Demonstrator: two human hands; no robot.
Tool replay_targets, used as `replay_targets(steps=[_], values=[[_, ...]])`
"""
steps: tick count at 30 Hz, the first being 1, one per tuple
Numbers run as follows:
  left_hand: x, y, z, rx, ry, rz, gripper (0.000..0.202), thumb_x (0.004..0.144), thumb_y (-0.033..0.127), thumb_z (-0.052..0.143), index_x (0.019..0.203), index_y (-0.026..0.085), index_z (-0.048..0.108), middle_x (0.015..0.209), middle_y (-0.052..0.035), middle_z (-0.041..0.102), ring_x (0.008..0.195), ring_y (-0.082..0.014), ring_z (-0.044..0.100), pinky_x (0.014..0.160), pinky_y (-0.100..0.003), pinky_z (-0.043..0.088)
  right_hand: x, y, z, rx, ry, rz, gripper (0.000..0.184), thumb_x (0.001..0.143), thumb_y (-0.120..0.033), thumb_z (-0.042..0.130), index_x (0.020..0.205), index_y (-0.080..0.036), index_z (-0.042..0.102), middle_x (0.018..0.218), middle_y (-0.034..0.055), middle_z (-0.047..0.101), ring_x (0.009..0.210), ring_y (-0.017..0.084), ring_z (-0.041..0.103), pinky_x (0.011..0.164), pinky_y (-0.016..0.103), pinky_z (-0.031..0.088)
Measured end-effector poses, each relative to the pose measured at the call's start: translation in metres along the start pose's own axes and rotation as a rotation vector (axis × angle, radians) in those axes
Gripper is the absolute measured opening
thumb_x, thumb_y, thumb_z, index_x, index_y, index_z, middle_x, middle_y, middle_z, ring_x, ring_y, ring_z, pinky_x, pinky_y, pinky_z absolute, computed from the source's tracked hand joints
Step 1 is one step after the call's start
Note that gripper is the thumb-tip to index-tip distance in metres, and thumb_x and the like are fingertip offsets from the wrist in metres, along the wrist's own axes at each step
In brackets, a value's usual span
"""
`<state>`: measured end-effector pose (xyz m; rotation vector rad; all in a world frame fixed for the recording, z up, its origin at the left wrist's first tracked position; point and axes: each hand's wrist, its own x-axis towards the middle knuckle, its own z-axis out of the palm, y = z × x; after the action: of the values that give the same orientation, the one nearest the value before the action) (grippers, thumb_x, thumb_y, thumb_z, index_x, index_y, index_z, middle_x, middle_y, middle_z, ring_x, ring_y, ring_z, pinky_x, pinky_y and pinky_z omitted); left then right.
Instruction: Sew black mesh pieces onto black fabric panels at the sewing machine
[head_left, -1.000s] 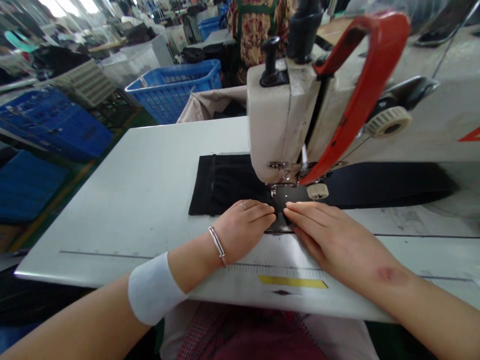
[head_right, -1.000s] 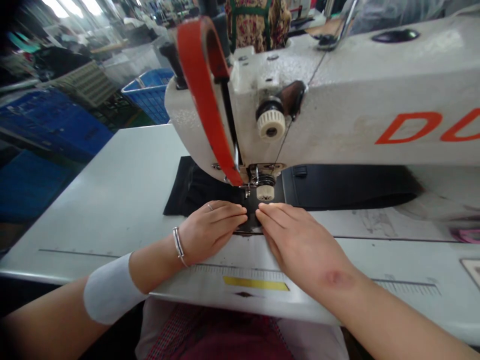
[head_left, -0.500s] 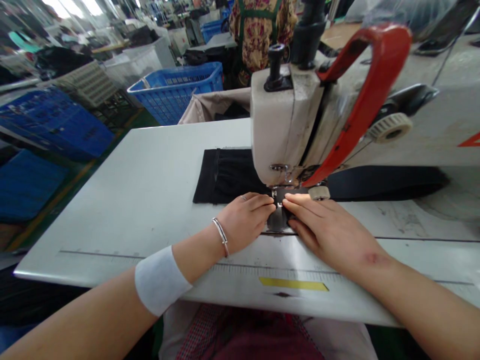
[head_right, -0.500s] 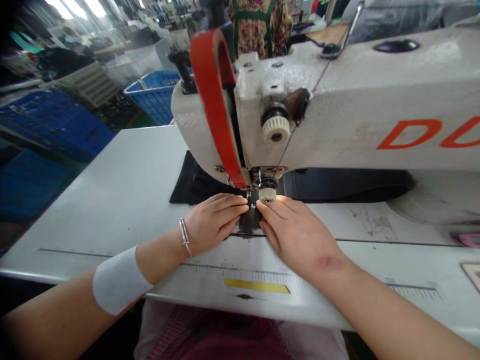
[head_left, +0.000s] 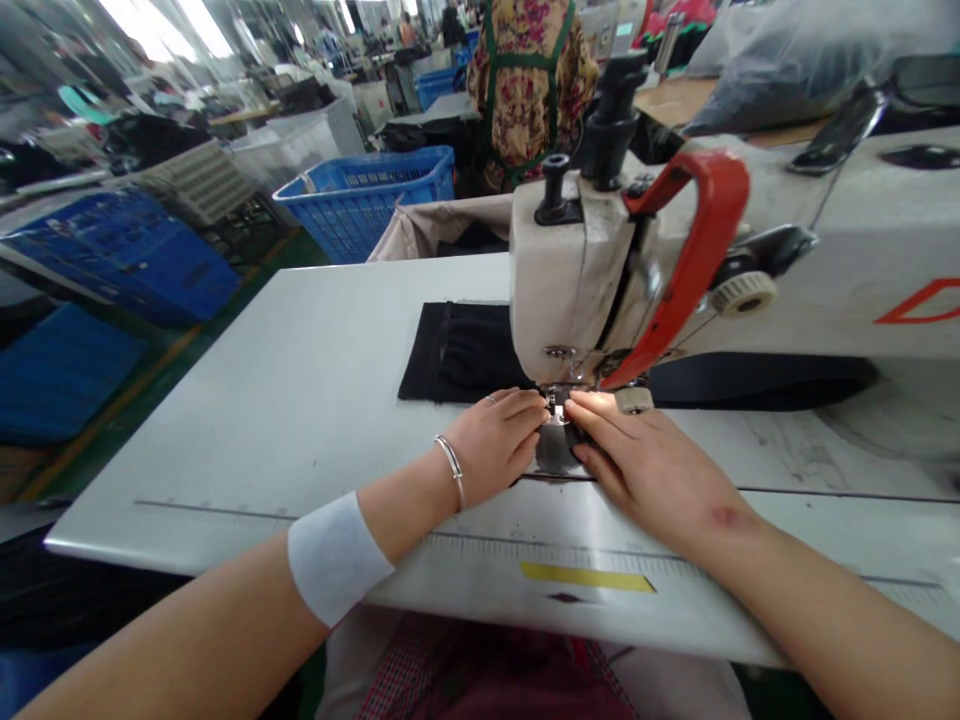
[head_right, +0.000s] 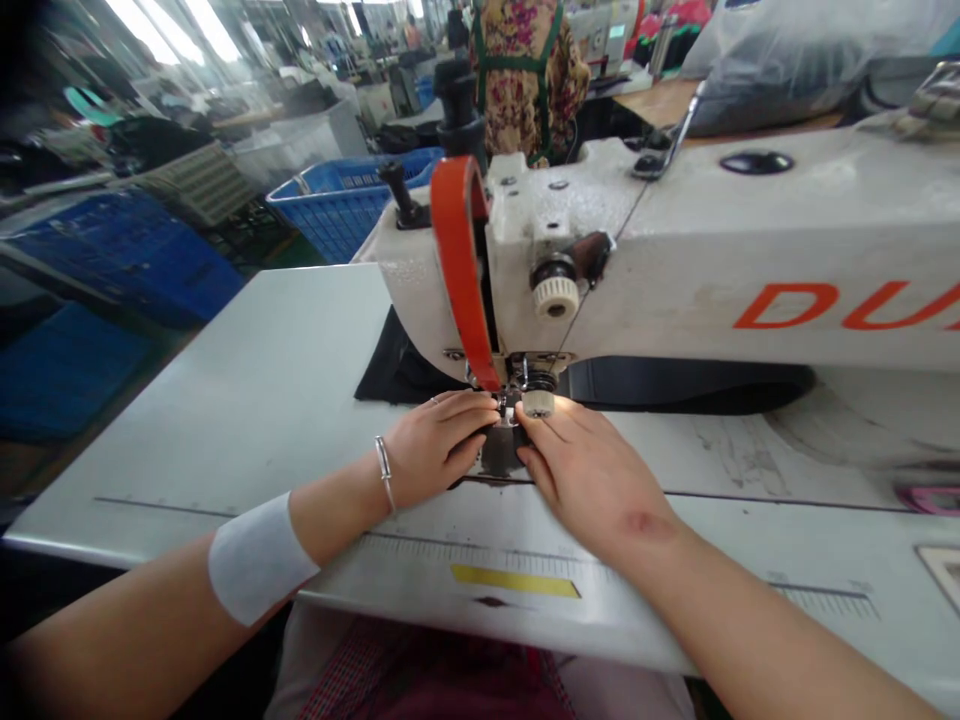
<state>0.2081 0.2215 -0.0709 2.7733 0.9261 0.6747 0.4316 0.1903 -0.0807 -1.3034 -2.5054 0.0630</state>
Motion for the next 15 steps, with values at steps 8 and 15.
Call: replay_targets(steps=[8, 15], values=[[0.0, -0.002, 0.001, -0.031, 0.003, -0.006, 0.026, 0.089, 0.013, 0.048, 0.113, 0.013, 0.058, 0.119, -0.0097, 0.06, 0.113, -0.0199, 0.056, 0.103, -0.039, 0.048, 0.001, -0.004, 0.0, 0.0, 0.007, 0.015, 0.044, 0.094, -0.026, 0.048, 0.136, -0.013, 0.049, 0.133, 0.0139, 0.056, 0.121, 0.027, 0.052, 0.099, 0.046, 0.045], [0.004, -0.014, -0.01, -0.104, -0.042, 0.007, 0.026, 0.088, 0.019, 0.052, 0.113, 0.016, 0.061, 0.117, -0.0092, 0.063, 0.113, -0.0205, 0.058, 0.101, -0.041, 0.048, 0.001, -0.004, 0.003, 0.042, 0.072, -0.012, 0.043, 0.092, -0.024, 0.049, 0.133, -0.011, 0.051, 0.13, 0.0167, 0.057, 0.119, 0.028, 0.054, 0.098, 0.048, 0.046]])
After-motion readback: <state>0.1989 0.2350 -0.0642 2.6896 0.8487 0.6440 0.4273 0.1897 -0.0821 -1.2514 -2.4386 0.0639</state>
